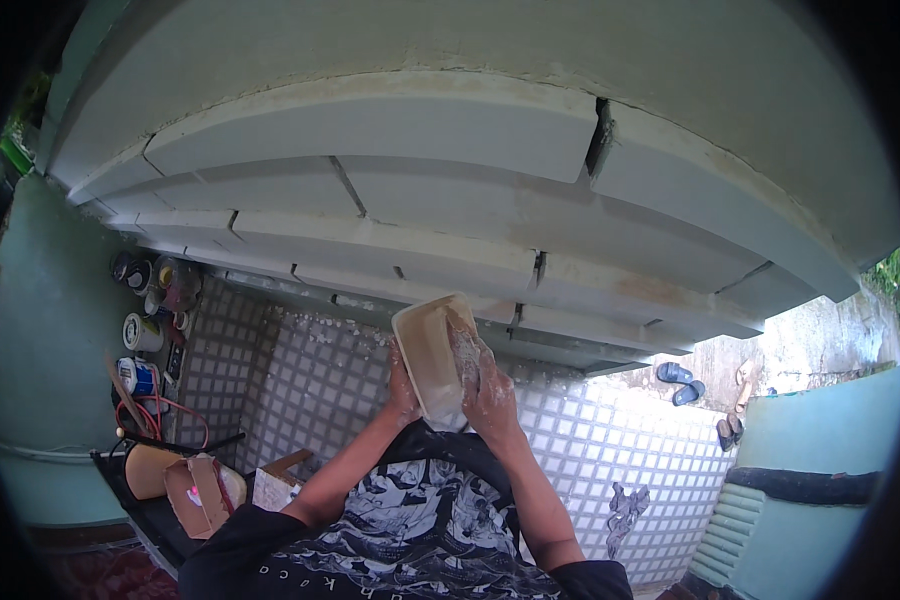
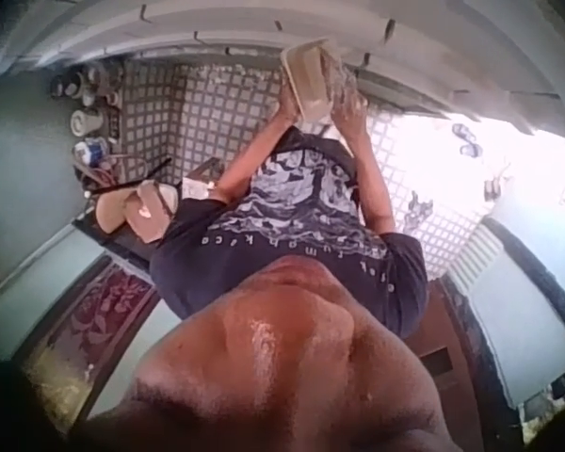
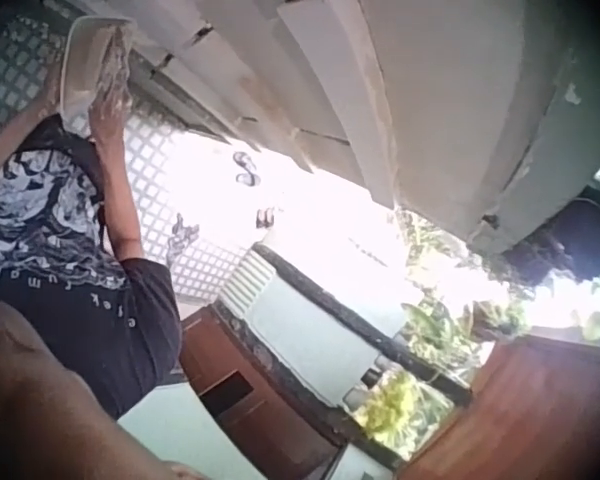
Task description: Applying patching compound to fill gaps between concrete wall blocks.
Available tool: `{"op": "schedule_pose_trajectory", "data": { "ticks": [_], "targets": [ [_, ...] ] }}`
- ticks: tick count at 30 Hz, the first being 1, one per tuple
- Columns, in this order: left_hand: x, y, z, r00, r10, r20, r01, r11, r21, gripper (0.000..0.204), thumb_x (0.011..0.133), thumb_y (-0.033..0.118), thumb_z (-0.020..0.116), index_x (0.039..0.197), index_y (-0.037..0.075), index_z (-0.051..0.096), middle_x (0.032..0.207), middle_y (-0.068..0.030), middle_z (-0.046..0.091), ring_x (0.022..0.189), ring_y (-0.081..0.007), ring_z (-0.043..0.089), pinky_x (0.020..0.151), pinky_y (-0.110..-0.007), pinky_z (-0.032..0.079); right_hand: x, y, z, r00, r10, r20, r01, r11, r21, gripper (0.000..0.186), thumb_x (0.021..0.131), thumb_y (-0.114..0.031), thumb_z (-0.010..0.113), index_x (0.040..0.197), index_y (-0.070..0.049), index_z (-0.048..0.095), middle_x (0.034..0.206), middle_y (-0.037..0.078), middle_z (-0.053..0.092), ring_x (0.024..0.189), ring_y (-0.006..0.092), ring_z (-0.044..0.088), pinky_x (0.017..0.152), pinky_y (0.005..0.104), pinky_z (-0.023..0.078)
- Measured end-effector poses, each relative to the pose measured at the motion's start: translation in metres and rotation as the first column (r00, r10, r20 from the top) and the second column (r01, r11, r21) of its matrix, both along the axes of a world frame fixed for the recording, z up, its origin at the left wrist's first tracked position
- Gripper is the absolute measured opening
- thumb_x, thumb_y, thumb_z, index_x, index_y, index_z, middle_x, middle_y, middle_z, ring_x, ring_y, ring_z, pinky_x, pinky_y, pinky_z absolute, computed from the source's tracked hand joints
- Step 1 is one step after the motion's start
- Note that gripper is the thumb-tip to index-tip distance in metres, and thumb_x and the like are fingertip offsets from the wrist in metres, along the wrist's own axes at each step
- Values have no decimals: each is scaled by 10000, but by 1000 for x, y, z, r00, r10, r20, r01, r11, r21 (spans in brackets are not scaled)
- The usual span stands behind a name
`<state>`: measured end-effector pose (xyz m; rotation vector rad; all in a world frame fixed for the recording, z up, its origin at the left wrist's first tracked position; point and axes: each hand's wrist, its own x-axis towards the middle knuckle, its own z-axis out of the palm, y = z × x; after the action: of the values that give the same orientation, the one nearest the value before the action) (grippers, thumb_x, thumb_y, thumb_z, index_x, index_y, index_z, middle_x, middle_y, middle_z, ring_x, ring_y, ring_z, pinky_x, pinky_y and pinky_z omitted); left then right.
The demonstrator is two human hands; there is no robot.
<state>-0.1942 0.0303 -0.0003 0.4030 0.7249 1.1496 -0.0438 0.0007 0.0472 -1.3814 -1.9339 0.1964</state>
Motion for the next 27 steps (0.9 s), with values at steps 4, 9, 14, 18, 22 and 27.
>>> {"op": "schedule_pose_trajectory", "data": {
  "ticks": [4, 9, 14, 18, 22, 27],
  "targets": [
    [8, -3, -1, 991, 55, 119, -50, 998, -42, 690, 898, 646, 284, 1356, 139, 375, 1254, -59, 510, 1100, -186, 533, 940, -351, 444, 2, -6, 12, 974, -97, -204, 73, 990, -118, 445, 824, -48, 524, 1211, 131, 395, 1097, 290, 562, 865, 441, 598, 737, 484, 493],
    [12, -9, -7, 997, 5, 83, -3, 1000, -20, 690, 900, 644, 284, 1357, 135, 376, 1250, -59, 514, 1102, -182, 532, 942, -345, 442, 11, -23, -13, 982, -178, 60, 168, 975, 142, 479, 828, -66, 535, 1240, 124, 382, 1137, 295, 544, 926, 434, 586, 794, 480, 467],
    [14, -14, -12, 999, 17, 28, -17, 1000, 0, 693, 900, 644, 284, 1357, 131, 377, 1253, -60, 512, 1105, -181, 529, 946, -342, 440, 7, -28, -9, 981, -181, -72, 177, 983, -49, 527, 835, -111, 556, 1269, 119, 364, 1215, 292, 497, 1064, 431, 518, 925, 464, 377],
    [15, -18, -6, 999, 34, 32, -34, 999, -11, 677, 911, 628, 279, 1357, 127, 374, 1262, -64, 507, 1108, -189, 527, 956, -344, 435, -2, -29, 0, 945, -228, -234, 151, 940, -306, 524, 834, -104, 554, 1272, 115, 365, 1217, 294, 494, 1068, 437, 512, 924, 469, 380],
    [5, -12, -14, 991, 97, 97, -96, 995, -14, 618, 928, 548, 301, 1370, 117, 345, 1297, -105, 476, 1138, -268, 527, 971, -415, 442, 1, -26, -5, 811, -263, -522, 144, 956, -257, 466, 873, -118, 541, 1267, 76, 387, 1200, 195, 522, 1074, 299, 529, 938, 392, 395],
    [-19, -10, -23, 992, 18, 126, -16, 1000, -20, 616, 927, 549, 302, 1372, 124, 339, 1301, -101, 472, 1141, -271, 526, 970, -423, 443, 9, -7, 6, 145, -149, -978, -46, 987, -157, 367, 899, -74, 512, 1233, 17, 390, 1191, 92, 499, 1102, 167, 481, 950, 319, 383]
  ]
}}
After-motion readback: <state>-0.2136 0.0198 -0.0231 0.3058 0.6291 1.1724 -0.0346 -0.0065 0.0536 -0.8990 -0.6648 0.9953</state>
